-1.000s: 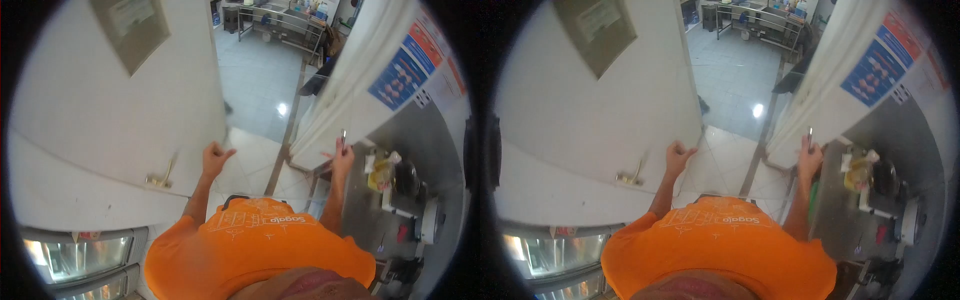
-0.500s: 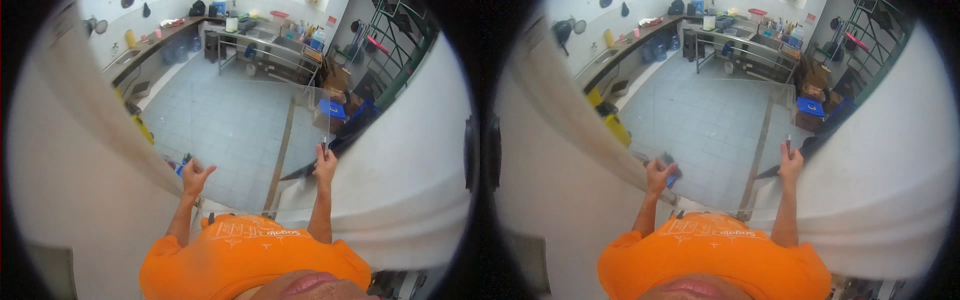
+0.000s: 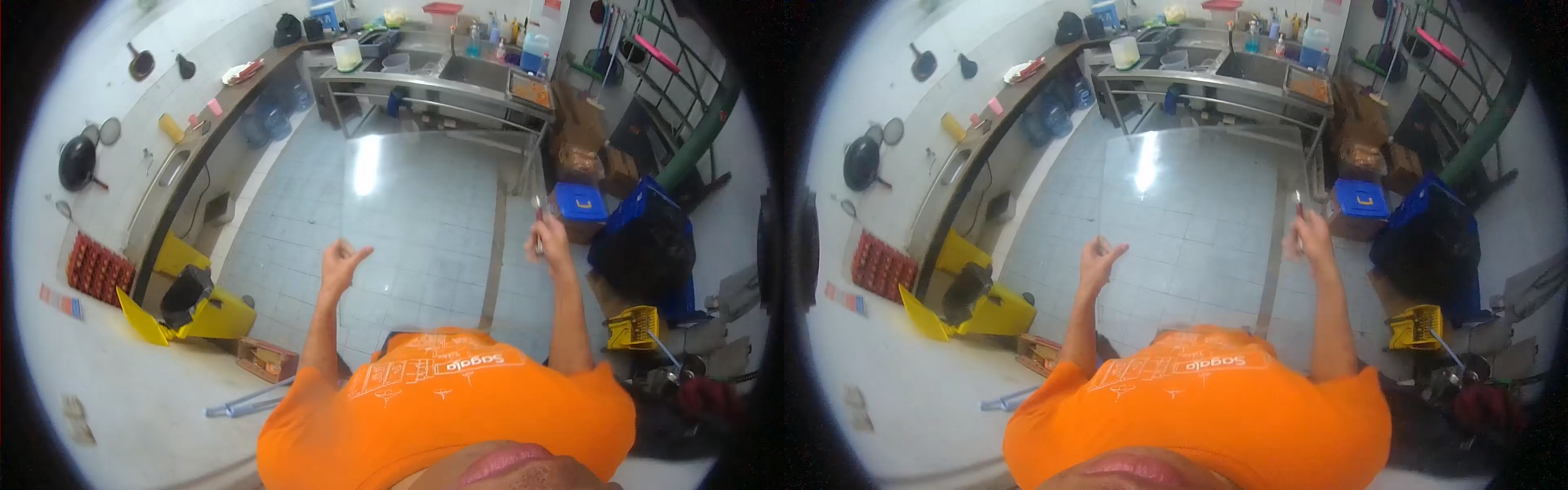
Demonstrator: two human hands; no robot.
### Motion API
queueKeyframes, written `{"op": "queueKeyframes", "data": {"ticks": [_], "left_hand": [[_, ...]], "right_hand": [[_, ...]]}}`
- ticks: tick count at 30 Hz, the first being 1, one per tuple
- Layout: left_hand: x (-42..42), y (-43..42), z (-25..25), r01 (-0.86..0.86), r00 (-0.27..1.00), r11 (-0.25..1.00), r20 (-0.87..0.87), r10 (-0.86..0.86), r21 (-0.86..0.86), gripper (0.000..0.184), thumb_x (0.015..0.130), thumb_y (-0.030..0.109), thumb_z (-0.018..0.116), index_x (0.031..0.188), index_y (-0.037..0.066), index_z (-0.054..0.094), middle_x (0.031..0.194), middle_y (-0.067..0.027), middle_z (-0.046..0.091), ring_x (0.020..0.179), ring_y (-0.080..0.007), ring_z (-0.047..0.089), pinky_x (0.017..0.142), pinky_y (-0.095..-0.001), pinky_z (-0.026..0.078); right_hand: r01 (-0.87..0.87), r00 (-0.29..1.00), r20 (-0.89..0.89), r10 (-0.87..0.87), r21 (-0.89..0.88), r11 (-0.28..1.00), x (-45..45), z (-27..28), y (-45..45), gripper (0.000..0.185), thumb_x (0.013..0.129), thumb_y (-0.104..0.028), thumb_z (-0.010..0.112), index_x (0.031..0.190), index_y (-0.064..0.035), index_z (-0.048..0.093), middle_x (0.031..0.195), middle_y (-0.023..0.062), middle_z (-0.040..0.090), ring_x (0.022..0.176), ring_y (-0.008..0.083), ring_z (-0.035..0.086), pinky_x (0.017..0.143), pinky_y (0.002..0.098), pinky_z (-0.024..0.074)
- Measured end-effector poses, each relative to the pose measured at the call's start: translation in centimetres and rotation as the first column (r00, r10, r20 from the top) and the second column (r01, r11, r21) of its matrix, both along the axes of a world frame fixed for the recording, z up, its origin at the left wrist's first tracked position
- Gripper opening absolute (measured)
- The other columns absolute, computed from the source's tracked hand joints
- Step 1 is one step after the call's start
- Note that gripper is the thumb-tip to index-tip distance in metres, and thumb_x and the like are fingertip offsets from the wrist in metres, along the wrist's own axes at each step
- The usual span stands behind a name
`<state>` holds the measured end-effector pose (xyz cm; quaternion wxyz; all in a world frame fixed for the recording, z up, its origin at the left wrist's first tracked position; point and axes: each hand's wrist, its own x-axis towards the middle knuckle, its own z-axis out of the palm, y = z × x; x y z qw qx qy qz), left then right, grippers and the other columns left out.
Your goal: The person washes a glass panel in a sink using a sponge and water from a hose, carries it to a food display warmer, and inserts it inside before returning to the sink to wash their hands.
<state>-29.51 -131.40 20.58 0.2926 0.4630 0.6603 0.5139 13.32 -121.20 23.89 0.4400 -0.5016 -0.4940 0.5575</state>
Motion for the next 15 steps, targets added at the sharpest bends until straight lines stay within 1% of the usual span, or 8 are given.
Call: {"op": "queueKeyframes", "data": {"ticks": [1,2,5,8,11,12,15], "left_hand": [[-0.4,3.1,-0.3,-0.036,0.999,0.999,0.015,0.036,-0.039,0.046,0.074,0.027,0.085,0.062,0.009,0.045,0.052,0.0027,0.044,0.040,-0.0072,0.039,0.035,-0.0247,0.032],[-1.2,6.7,-0.3,-0.073,0.997,0.996,-0.013,0.072,-0.061,0.046,0.075,0.029,0.084,0.062,0.009,0.045,0.052,0.0021,0.045,0.040,-0.0070,0.039,0.033,-0.0247,0.032],[-3.9,18.3,-1.1,-0.122,0.992,0.991,-0.023,0.120,-0.058,0.044,0.079,0.033,0.080,0.064,0.009,0.046,0.052,0.0021,0.044,0.039,-0.0068,0.038,0.033,-0.0244,0.030],[-6.4,31.1,-0.9,-0.101,0.992,0.976,0.056,0.114,-0.195,0.044,0.084,0.041,0.074,0.067,0.009,0.049,0.052,0.0022,0.043,0.039,-0.0072,0.037,0.034,-0.0243,0.030],[-7.2,46.2,-1.4,-0.024,0.994,0.973,0.100,0.048,-0.231,0.047,0.086,0.048,0.068,0.071,0.008,0.050,0.055,0.0024,0.043,0.041,-0.0076,0.037,0.036,-0.0244,0.029],[-7.0,51.1,-1.9,0.025,0.995,0.971,0.104,0.001,-0.240,0.047,0.086,0.050,0.067,0.073,0.007,0.051,0.056,0.0024,0.044,0.043,-0.0076,0.038,0.037,-0.0247,0.030],[-5.5,66.5,-2.6,0.190,0.979,0.941,0.125,-0.161,-0.280,0.049,0.087,0.053,0.065,0.079,0.005,0.056,0.058,0.0027,0.045,0.046,-0.0075,0.039,0.041,-0.0250,0.031]], "right_hand": [[-0.069,0.997,-0.029,0.069,-0.017,0.997,-1.1,0.7,4.4,0.016,0.091,-0.016,0.057,0.100,-0.0032,0.051,0.070,0.0122,0.062,0.054,0.0196,0.063,0.042,0.0319,0.0499],[-0.138,0.989,-0.053,0.137,-0.026,0.990,-2.6,2.0,8.9,0.017,0.090,-0.013,0.055,0.102,-0.0024,0.050,0.075,0.0159,0.065,0.058,0.0228,0.066,0.045,0.0340,0.0532],[-0.254,0.964,-0.104,0.244,-0.093,0.963,-6.2,4.4,21.7,0.020,0.089,-0.010,0.053,0.106,-0.0002,0.048,0.087,0.0228,0.067,0.066,0.0282,0.069,0.050,0.0372,0.0574],[-0.328,0.937,-0.133,0.322,-0.022,0.944,-7.8,3.9,35.4,0.030,0.088,-0.007,0.050,0.115,0.0005,0.039,0.092,0.0271,0.065,0.073,0.0382,0.070,0.047,0.0375,0.0580],[-0.249,0.964,-0.093,0.247,-0.004,0.969,-8.3,5.0,48.7,0.030,0.088,-0.008,0.050,0.114,0.0014,0.039,0.093,0.0275,0.064,0.072,0.0382,0.070,0.048,0.0386,0.0591],[-0.239,0.970,-0.037,0.241,0.045,0.970,-7.3,4.2,53.6,0.027,0.090,-0.009,0.050,0.112,0.0014,0.039,0.092,0.0269,0.064,0.072,0.0367,0.070,0.048,0.0374,0.0584],[-0.102,0.990,-0.104,0.100,-0.019,0.995,-5.9,7.9,62.3,0.026,0.093,-0.012,0.050,0.113,0.0004,0.040,0.093,0.0263,0.065,0.072,0.0352,0.070,0.048,0.0367,0.0582]]}}
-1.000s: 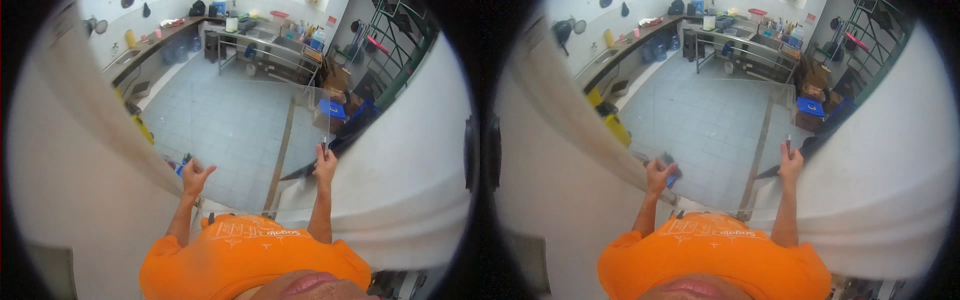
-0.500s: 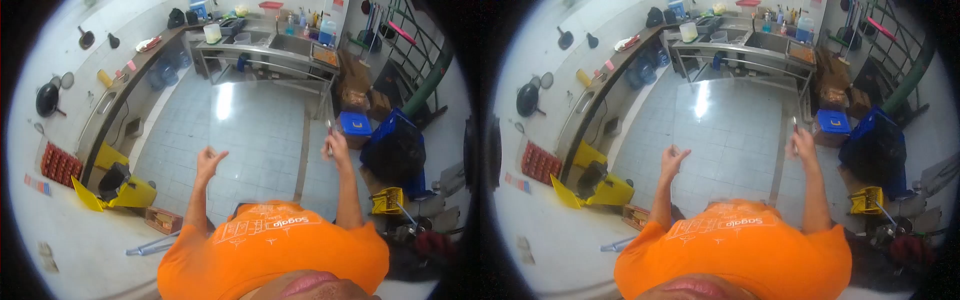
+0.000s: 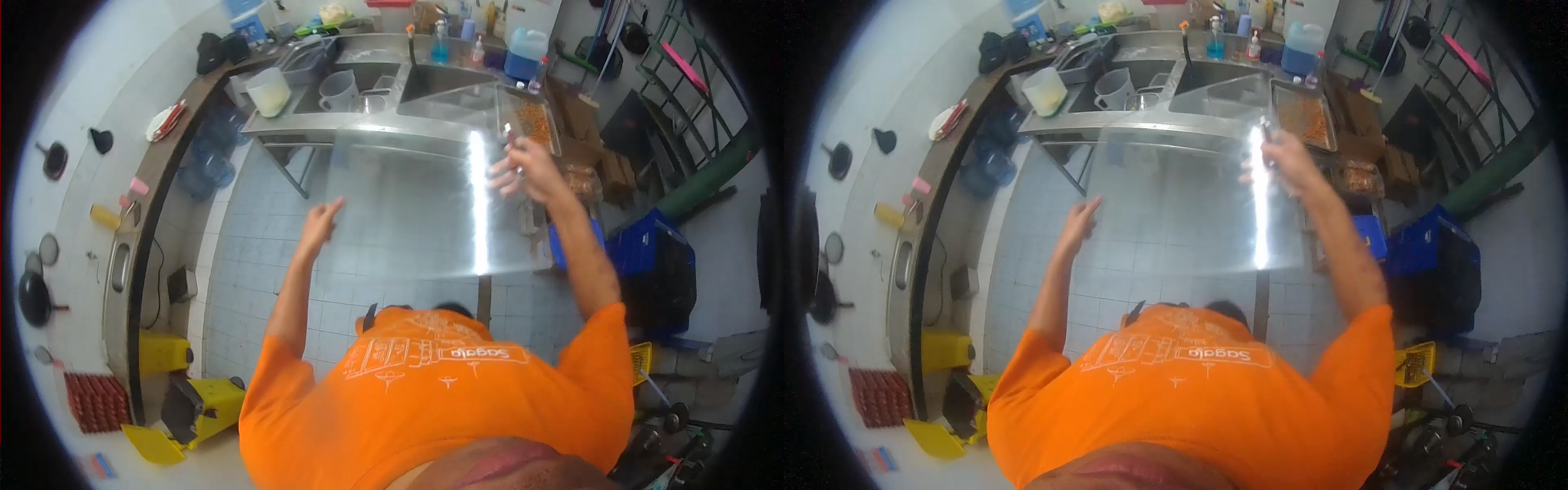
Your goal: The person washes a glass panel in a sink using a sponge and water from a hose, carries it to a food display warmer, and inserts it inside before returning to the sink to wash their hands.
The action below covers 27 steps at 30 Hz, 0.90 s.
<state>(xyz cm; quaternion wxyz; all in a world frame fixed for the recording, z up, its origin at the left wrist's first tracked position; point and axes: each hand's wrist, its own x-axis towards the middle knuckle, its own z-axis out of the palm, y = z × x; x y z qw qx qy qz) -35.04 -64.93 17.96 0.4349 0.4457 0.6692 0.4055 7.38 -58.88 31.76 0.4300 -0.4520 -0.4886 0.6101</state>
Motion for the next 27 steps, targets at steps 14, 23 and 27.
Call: {"op": "queueKeyframes", "data": {"ticks": [14,23,27], "left_hand": [[17.0,54.7,-18.3,0.445,0.887,0.804,0.317,-0.335,-0.395,0.081,0.078,0.068,0.065,0.125,0.002,0.057,0.109,-0.0115,0.058,0.093,-0.0241,0.054,0.079,-0.0397,0.046],[19.9,72.4,-27.8,0.534,0.830,0.681,0.156,-0.536,-0.500,0.091,0.082,0.063,0.060,0.143,-0.001,0.040,0.138,-0.0200,0.052,0.125,-0.0365,0.049,0.105,-0.0511,0.034],[18.5,82.0,-36.9,0.462,0.887,0.847,0.120,-0.447,-0.264,0.092,0.080,0.058,0.066,0.143,-0.003,0.038,0.134,-0.0224,0.054,0.123,-0.0333,0.052,0.104,-0.0476,0.038]], "right_hand": [[0.241,0.950,0.242,-0.198,-0.160,0.957,11.1,-2.4,42.5,0.025,0.084,-0.004,0.049,0.098,0.0154,0.042,0.097,0.0352,0.061,0.078,0.0408,0.070,0.058,0.0386,0.0632],[0.382,0.908,0.294,-0.299,-0.288,0.878,11.1,-10.4,59.0,0.026,0.083,-0.002,0.050,0.097,0.0161,0.037,0.096,0.0364,0.060,0.075,0.0420,0.070,0.058,0.0384,0.0640],[0.491,0.855,0.358,-0.376,-0.322,0.810,9.8,-14.1,63.3,0.039,0.087,-0.002,0.053,0.114,0.0105,0.028,0.094,0.0306,0.058,0.071,0.0404,0.070,0.054,0.0423,0.0633]]}}
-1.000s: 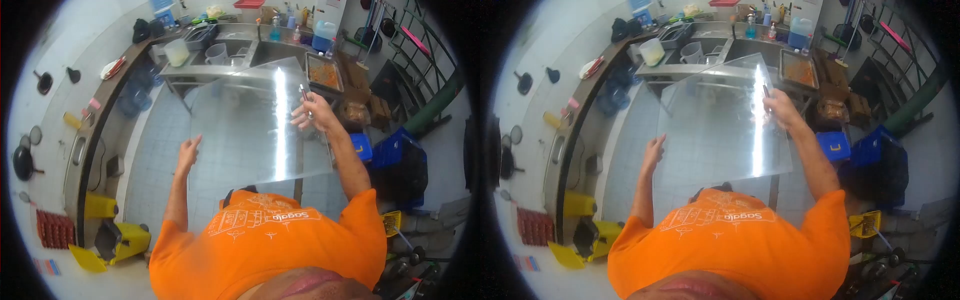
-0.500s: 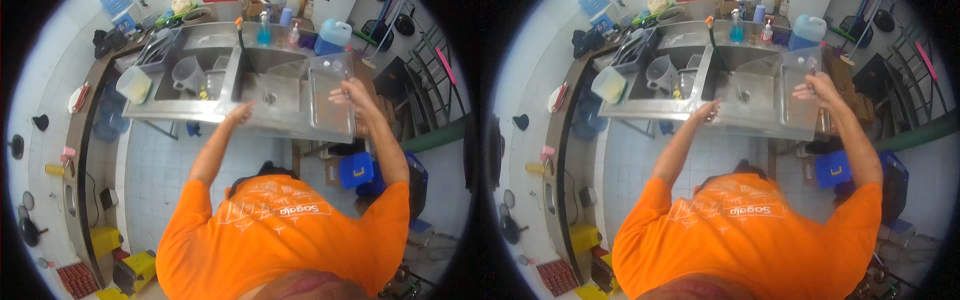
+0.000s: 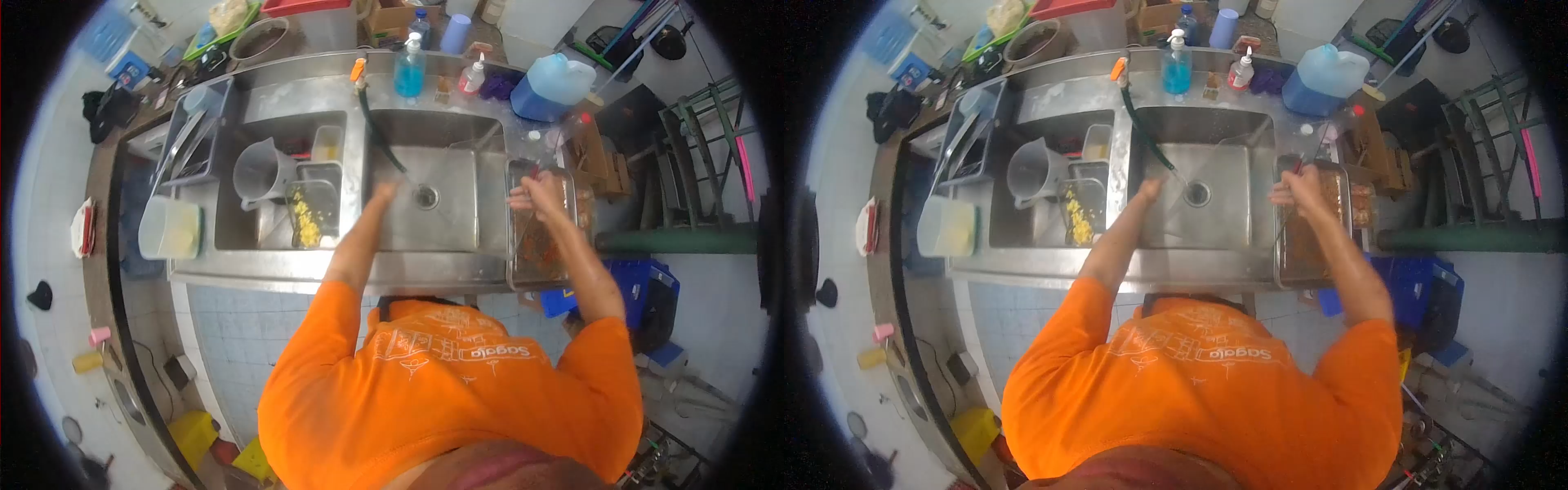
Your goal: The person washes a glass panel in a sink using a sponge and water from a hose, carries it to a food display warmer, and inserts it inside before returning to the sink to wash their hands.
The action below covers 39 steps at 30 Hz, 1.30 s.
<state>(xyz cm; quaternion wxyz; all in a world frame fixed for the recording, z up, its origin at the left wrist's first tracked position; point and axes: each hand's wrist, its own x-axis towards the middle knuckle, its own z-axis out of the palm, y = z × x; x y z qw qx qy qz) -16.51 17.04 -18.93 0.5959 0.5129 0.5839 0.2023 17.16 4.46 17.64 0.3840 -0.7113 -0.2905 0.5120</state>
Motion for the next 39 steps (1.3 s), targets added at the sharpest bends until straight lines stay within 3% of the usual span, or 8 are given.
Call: {"op": "queueKeyframes", "data": {"ticks": [3,4,6,10,20,27,32,39], "left_hand": [[0.0,4.7,3.9,-0.351,0.927,0.928,0.093,0.363,-0.125,0.101,0.079,0.050,0.073,0.148,-0.005,0.024,0.136,-0.0272,0.049,0.124,-0.0327,0.050,0.098,-0.0425,0.043],[-0.2,6.3,3.6,-0.340,0.939,0.940,0.040,0.340,-0.024,0.102,0.079,0.044,0.075,0.149,-0.005,0.019,0.134,-0.0239,0.051,0.122,-0.0312,0.052,0.094,-0.0440,0.046],[1.2,8.5,1.2,-0.258,0.900,0.943,0.304,0.314,-0.212,0.071,0.087,0.032,0.071,0.136,-0.006,0.038,0.120,-0.0176,0.059,0.111,-0.0256,0.059,0.088,-0.0386,0.050],[6.2,6.8,7.5,-0.142,0.838,0.974,0.502,0.213,-0.175,0.038,0.092,0.021,0.066,0.111,-0.009,0.053,0.108,-0.0186,0.063,0.096,-0.0236,0.066,0.084,-0.0342,0.056],[10.7,7.7,18.5,-0.102,0.676,0.975,0.705,0.215,-0.199,0.038,0.088,0.012,0.071,0.105,-0.018,0.055,0.103,-0.0229,0.065,0.091,-0.0263,0.069,0.084,-0.0311,0.059],[9.7,5.1,18.5,-0.113,0.713,0.977,0.670,0.208,-0.182,0.032,0.088,0.014,0.071,0.101,-0.012,0.060,0.097,-0.0186,0.067,0.089,-0.0221,0.070,0.080,-0.0270,0.058],[5.4,2.2,17.3,-0.054,0.836,0.983,0.530,0.142,-0.178,0.033,0.085,0.017,0.074,0.102,-0.010,0.062,0.090,-0.0139,0.069,0.079,-0.0166,0.069,0.070,-0.0246,0.057],[3.9,1.9,13.2,-0.025,0.917,0.998,0.396,0.047,-0.062,0.035,0.084,0.017,0.075,0.100,-0.010,0.060,0.086,-0.0144,0.070,0.076,-0.0171,0.070,0.068,-0.0255,0.057]], "right_hand": [[0.054,0.997,0.046,-0.054,0.005,0.999,-1.9,-3.5,2.0,0.036,0.088,-0.001,0.053,0.112,0.0084,0.029,0.094,0.0300,0.059,0.070,0.0388,0.070,0.054,0.0416,0.0630],[0.074,0.995,0.063,-0.075,0.013,0.997,-2.7,-4.7,2.4,0.035,0.087,-0.001,0.053,0.111,0.0085,0.029,0.094,0.0306,0.059,0.070,0.0385,0.070,0.055,0.0413,0.0631],[0.114,0.991,0.072,-0.114,0.009,0.993,-3.2,-8.0,2.9,0.038,0.087,-0.001,0.055,0.114,0.0050,0.028,0.095,0.0282,0.059,0.068,0.0371,0.069,0.055,0.0409,0.0627],[0.163,0.967,0.196,-0.163,0.013,0.987,-3.8,-13.4,4.0,0.043,0.086,0.000,0.058,0.117,0.0015,0.028,0.096,0.0257,0.057,0.066,0.0358,0.069,0.052,0.0409,0.0617],[0.201,0.893,0.398,-0.210,0.064,0.977,-3.8,-17.7,6.1,0.046,0.083,0.001,0.060,0.118,0.0018,0.031,0.101,0.0273,0.056,0.064,0.0343,0.069,0.047,0.0388,0.0606],[0.152,0.817,0.538,-0.208,0.147,0.977,-5.6,-19.4,6.9,0.044,0.079,-0.014,0.066,0.112,0.0005,0.041,0.089,0.0254,0.064,0.083,0.0416,0.066,0.076,0.0488,0.0489],[0.073,0.728,0.676,-0.110,0.083,0.994,-7.8,-17.7,7.2,0.054,0.083,-0.020,0.063,0.123,0.0061,0.038,0.095,0.0281,0.065,0.092,0.0455,0.063,0.080,0.0507,0.0476],[0.146,0.806,0.571,-0.156,0.064,0.987,-7.4,-21.4,7.4,0.070,0.084,-0.022,0.061,0.135,0.0110,0.026,0.101,0.0332,0.062,0.092,0.0465,0.063,0.083,0.0498,0.0488]]}}
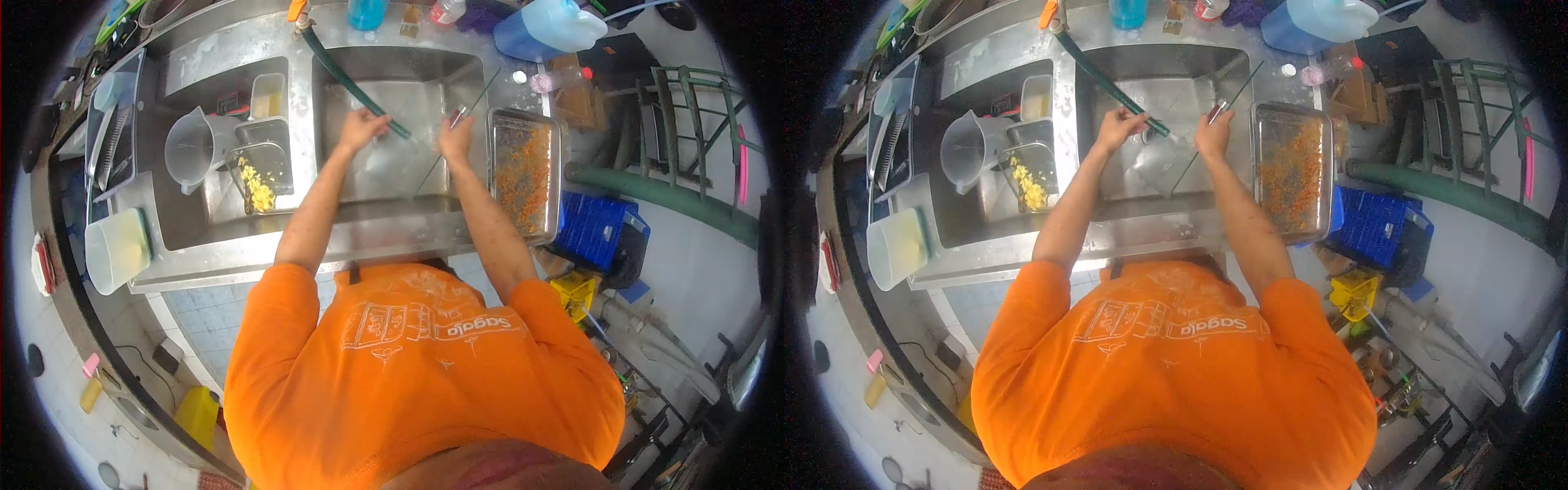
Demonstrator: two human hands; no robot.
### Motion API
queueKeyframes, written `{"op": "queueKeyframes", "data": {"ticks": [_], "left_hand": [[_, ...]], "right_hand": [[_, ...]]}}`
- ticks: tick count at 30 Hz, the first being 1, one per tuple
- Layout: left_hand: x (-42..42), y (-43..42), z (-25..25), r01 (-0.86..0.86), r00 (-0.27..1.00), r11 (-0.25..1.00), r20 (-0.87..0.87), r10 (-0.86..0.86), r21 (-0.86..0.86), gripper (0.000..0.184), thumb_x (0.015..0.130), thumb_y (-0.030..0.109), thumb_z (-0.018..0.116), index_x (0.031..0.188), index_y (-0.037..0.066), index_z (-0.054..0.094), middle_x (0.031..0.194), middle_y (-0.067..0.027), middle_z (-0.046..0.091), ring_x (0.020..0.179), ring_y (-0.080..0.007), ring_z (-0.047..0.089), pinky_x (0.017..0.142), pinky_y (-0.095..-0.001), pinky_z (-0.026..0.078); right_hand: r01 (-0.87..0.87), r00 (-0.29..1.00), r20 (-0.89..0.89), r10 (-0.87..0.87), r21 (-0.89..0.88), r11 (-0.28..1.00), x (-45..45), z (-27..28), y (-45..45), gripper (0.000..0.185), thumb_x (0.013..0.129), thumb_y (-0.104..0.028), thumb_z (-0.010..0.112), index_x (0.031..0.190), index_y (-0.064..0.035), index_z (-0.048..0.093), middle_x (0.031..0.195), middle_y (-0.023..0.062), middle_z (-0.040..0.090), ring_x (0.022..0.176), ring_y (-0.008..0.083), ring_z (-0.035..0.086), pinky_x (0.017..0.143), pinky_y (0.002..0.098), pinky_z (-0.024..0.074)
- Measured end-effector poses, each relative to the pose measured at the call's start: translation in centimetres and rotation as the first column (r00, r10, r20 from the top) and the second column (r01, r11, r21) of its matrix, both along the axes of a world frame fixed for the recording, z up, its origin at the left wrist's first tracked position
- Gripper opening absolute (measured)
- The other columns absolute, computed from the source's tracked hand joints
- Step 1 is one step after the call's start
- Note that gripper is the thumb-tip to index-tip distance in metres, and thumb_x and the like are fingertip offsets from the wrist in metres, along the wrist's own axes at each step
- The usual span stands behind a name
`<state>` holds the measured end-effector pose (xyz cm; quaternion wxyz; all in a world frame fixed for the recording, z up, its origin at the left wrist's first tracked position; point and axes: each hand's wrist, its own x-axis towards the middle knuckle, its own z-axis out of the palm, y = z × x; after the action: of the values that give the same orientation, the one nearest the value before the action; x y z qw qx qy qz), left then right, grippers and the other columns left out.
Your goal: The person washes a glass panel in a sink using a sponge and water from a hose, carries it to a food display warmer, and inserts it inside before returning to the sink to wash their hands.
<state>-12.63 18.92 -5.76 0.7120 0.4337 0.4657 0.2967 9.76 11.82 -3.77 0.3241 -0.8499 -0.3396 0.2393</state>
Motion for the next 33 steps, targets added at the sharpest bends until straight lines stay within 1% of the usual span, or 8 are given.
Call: {"op": "queueKeyframes", "data": {"ticks": [2,6,8,17,24,26,29,33], "left_hand": [[1.6,0.3,2.2,-0.056,0.991,0.997,0.120,0.062,-0.050,0.033,0.084,0.015,0.074,0.100,-0.010,0.059,0.088,-0.0154,0.069,0.076,-0.0189,0.070,0.069,-0.0264,0.058],[3.3,0.5,4.4,-0.115,0.961,0.989,0.242,0.135,-0.095,0.031,0.084,0.013,0.074,0.098,-0.010,0.058,0.090,-0.0169,0.068,0.076,-0.0210,0.070,0.068,-0.0277,0.060],[3.1,0.0,3.6,-0.118,0.966,0.987,0.218,0.139,-0.107,0.031,0.084,0.012,0.074,0.098,-0.010,0.058,0.090,-0.0165,0.068,0.077,-0.0204,0.070,0.067,-0.0274,0.060],[4.9,1.3,4.2,-0.105,0.950,0.989,0.285,0.130,-0.103,0.033,0.083,0.009,0.076,0.100,-0.009,0.054,0.091,-0.0143,0.067,0.078,-0.0202,0.069,0.072,-0.0270,0.061],[6.2,2.1,-1.8,-0.234,0.955,0.965,0.157,0.250,-0.114,0.034,0.081,0.005,0.076,0.099,-0.010,0.051,0.088,-0.0161,0.066,0.078,-0.0222,0.070,0.067,-0.0293,0.062],[7.0,3.2,0.3,-0.239,0.942,0.966,0.216,0.255,-0.097,0.035,0.081,0.005,0.076,0.099,-0.010,0.050,0.088,-0.0158,0.065,0.075,-0.0224,0.070,0.066,-0.0291,0.062],[8.4,4.4,2.9,-0.256,0.915,0.956,0.283,0.287,-0.142,0.033,0.082,0.008,0.076,0.097,-0.009,0.052,0.085,-0.0146,0.065,0.072,-0.0220,0.069,0.064,-0.0286,0.061],[7.2,2.9,0.7,-0.249,0.947,0.958,0.170,0.272,-0.144,0.025,0.083,0.013,0.072,0.091,-0.006,0.058,0.082,-0.0128,0.066,0.069,-0.0214,0.069,0.059,-0.0293,0.060]], "right_hand": [[-0.040,0.992,0.118,0.037,0.019,0.999,-0.2,0.1,-0.2,0.066,0.085,-0.023,0.062,0.131,0.0111,0.029,0.103,0.0333,0.061,0.093,0.0464,0.063,0.082,0.0489,0.0491],[0.035,0.989,-0.145,-0.037,-0.014,0.999,-2.0,2.9,0.5,0.055,0.085,-0.022,0.063,0.120,0.0078,0.034,0.104,0.0320,0.061,0.096,0.0465,0.062,0.086,0.0487,0.0478],[-0.045,0.996,0.070,0.048,-0.043,0.998,-1.7,2.2,1.4,0.049,0.086,-0.022,0.063,0.116,0.0054,0.035,0.104,0.0311,0.061,0.098,0.0469,0.062,0.088,0.0493,0.0469],[-0.093,0.981,0.168,0.097,-0.034,0.995,-2.1,1.2,2.5,0.046,0.087,-0.024,0.063,0.112,0.0075,0.042,0.102,0.0298,0.061,0.100,0.0461,0.061,0.088,0.0482,0.0461],[-0.008,0.984,-0.179,0.013,0.030,1.000,0.6,-3.0,2.6,0.047,0.087,-0.022,0.064,0.116,0.0065,0.040,0.106,0.0264,0.059,0.098,0.0412,0.063,0.074,0.0506,0.0552],[0.016,0.952,-0.303,-0.033,-0.060,0.998,-1.2,2.2,1.8,0.049,0.087,-0.021,0.065,0.118,0.0049,0.038,0.112,0.0246,0.057,0.098,0.0388,0.064,0.063,0.0517,0.0602],[0.030,0.941,-0.334,-0.052,-0.070,0.997,0.8,-0.8,1.6,0.051,0.087,-0.021,0.065,0.123,0.0009,0.036,0.116,0.0222,0.054,0.097,0.0363,0.064,0.051,0.0503,0.0615],[0.025,0.913,-0.402,-0.076,-0.131,0.991,0.4,1.8,1.0,0.049,0.090,-0.024,0.063,0.125,-0.0014,0.037,0.118,0.0217,0.053,0.098,0.0352,0.064,0.055,0.0495,0.0621]]}}
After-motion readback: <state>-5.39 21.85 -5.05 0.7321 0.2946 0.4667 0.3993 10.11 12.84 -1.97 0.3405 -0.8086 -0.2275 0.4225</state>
